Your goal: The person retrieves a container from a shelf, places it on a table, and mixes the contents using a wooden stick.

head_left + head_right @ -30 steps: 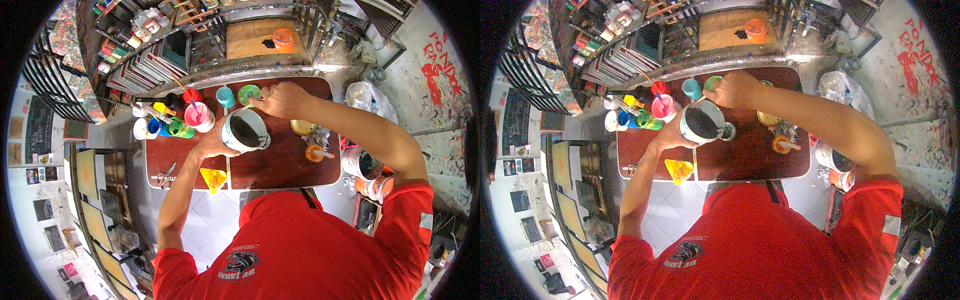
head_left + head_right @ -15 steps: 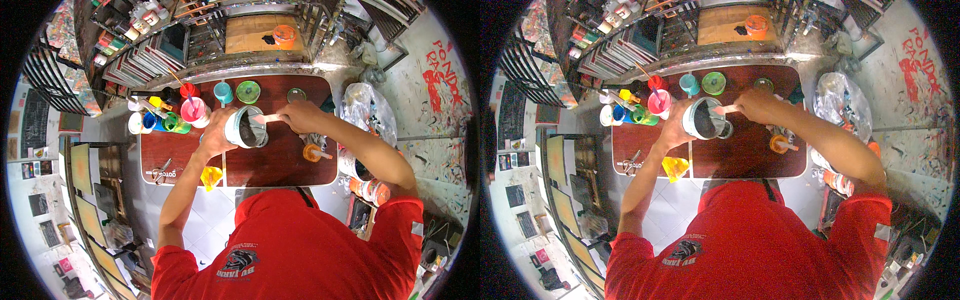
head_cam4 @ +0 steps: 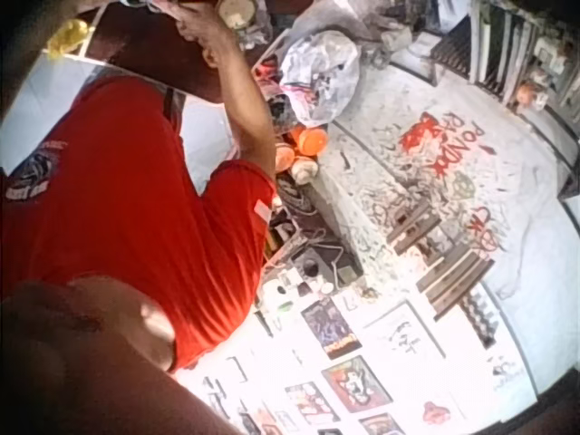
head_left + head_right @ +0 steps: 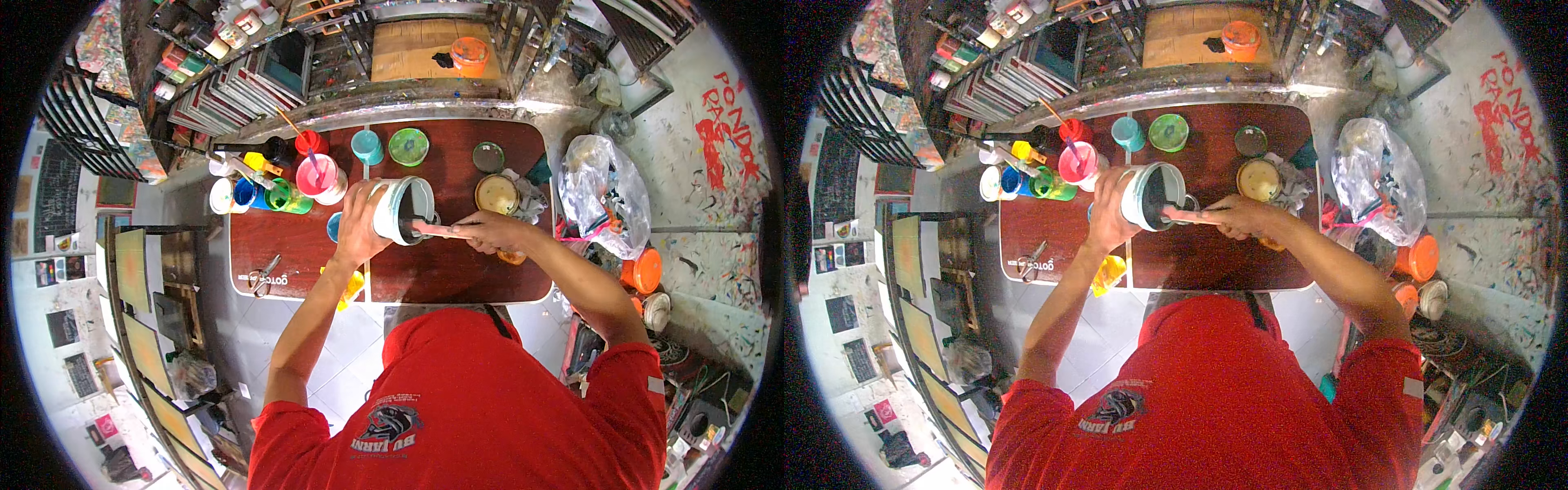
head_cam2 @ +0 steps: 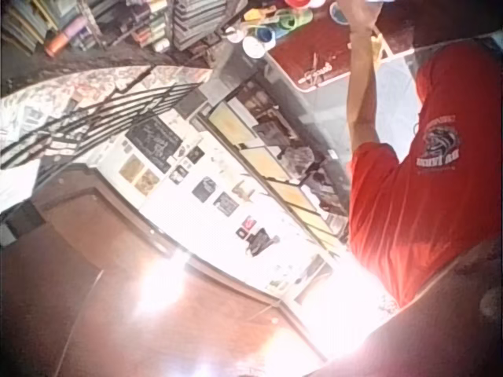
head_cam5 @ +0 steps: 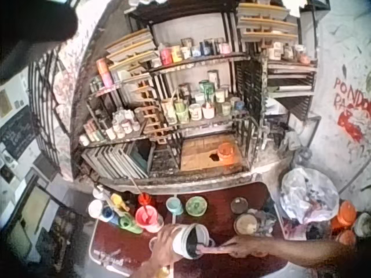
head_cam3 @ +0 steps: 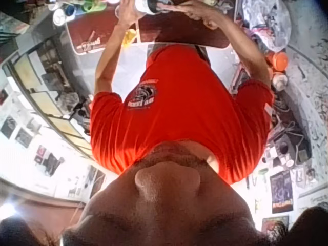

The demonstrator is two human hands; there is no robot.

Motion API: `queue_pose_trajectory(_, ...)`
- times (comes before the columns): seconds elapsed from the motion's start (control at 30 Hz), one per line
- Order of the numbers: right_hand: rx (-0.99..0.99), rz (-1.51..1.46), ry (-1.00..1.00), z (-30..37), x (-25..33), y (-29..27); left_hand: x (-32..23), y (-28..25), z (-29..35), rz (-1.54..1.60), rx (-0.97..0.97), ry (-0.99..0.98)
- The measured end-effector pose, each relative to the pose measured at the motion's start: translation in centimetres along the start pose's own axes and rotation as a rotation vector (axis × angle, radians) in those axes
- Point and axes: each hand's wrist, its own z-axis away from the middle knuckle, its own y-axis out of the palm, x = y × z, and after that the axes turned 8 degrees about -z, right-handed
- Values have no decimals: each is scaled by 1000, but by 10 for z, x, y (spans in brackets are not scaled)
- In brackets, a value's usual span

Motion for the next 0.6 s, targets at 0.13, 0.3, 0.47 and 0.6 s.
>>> queue_pose_trajectory(0.13, 45, -126, -13, -8, -5, 2, 5, 1, 11, -42, 56, -55)
queue_pose_trajectory(0.3, -104, 367, -163, -6, 4, -7, 8, 3, 22, -176, 125, -83)
queue_pose_trajectory(0.47, -269, 494, -74, 3, 14, -8, 13, 18, 32, -222, 133, -148)
queue_pose_trajectory(0.6, -317, 565, -60, 15, 20, -14, 10, 27, 36, -260, 138, -187)
